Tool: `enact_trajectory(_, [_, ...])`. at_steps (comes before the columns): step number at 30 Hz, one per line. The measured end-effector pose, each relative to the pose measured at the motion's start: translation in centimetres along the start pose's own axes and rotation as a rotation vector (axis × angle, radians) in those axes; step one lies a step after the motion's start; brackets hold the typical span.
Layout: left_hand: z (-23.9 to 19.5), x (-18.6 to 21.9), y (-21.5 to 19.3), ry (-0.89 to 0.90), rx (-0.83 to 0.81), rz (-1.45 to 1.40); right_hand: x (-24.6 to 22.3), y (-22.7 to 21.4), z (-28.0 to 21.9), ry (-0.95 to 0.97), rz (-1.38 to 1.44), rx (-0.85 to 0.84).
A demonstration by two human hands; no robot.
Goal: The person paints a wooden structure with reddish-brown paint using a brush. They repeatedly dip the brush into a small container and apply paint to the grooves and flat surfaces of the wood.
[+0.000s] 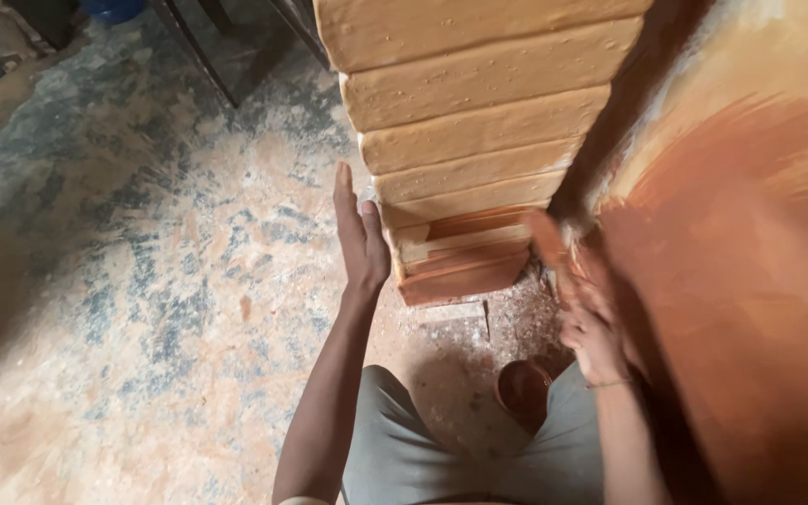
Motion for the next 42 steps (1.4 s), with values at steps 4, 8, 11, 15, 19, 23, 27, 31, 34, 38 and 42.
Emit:
enact_trajectory(4, [1.9, 0.3, 2.8, 0.078, 0.073, -0.006, 1.6, -1.9, 0.4, -0.137, 0.173, 0.099])
enact_trajectory(8, [2.1, -0.2, 3.9, 0.205, 0.227, 0.067, 7.0, 4.0, 2.9, -0.267, 0.077, -0.020])
enact_trajectory(11, [1.8, -1.3, 4.3, 0.218, 0.255, 0.123, 12.0, 9.0, 3.1, -0.442, -0.894, 0.374])
enact_trajectory(15, [0.8, -2.6, 4.6, 0.199, 0.259, 0.108, 17.7, 12.7, 0.6, -0.491, -0.541, -0.073])
enact_trajectory(19, [0.9, -2.7, 4.6, 0.187, 0.241, 0.082, 16.1, 10.8, 1.7, -0.279, -0.565, -0.163])
enact_trajectory(23, [0.6, -2.9, 4.3, 0.201, 0.201, 0.051, 11.1, 3.9, 3.8, 0.068, 0.091, -0.165])
enact_trajectory(27, [0.2, -4.0, 4.6, 0.133, 0.225, 0.021, 6.7, -2.5, 2.9, -0.149, 0.136, 0.016])
enact_trajectory(31, [-0.2, -4.3, 4.7, 0.129, 0.236, 0.026, 6.6, -2.8, 2.6, -0.143, 0.183, 0.233])
enact_trajectory(34, [0.0, -4.3, 4.6, 0.143, 0.228, 0.041, 8.9, 1.8, 3.4, -0.122, 0.069, 0.173])
enact_trajectory(38, [-0.1, -3.8, 4.6, 0.165, 0.224, 0.080, 15.4, 9.0, 3.0, 0.011, -0.601, 0.153])
enact_trajectory(42, [-0.1, -3.8, 4.4, 0.146, 0.215, 0.081, 18.6, 12.8, 1.9, -0.038, -0.588, -0.227])
Point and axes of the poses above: each hand's wrist, its own z-axis towards the middle knuckle, its own y-axis out of the palm, x = y × z, the point moved 4 cm from there along z, towards the middle knuckle, and after that the axes turned 13 degrees about y, right-handed, at the moved point
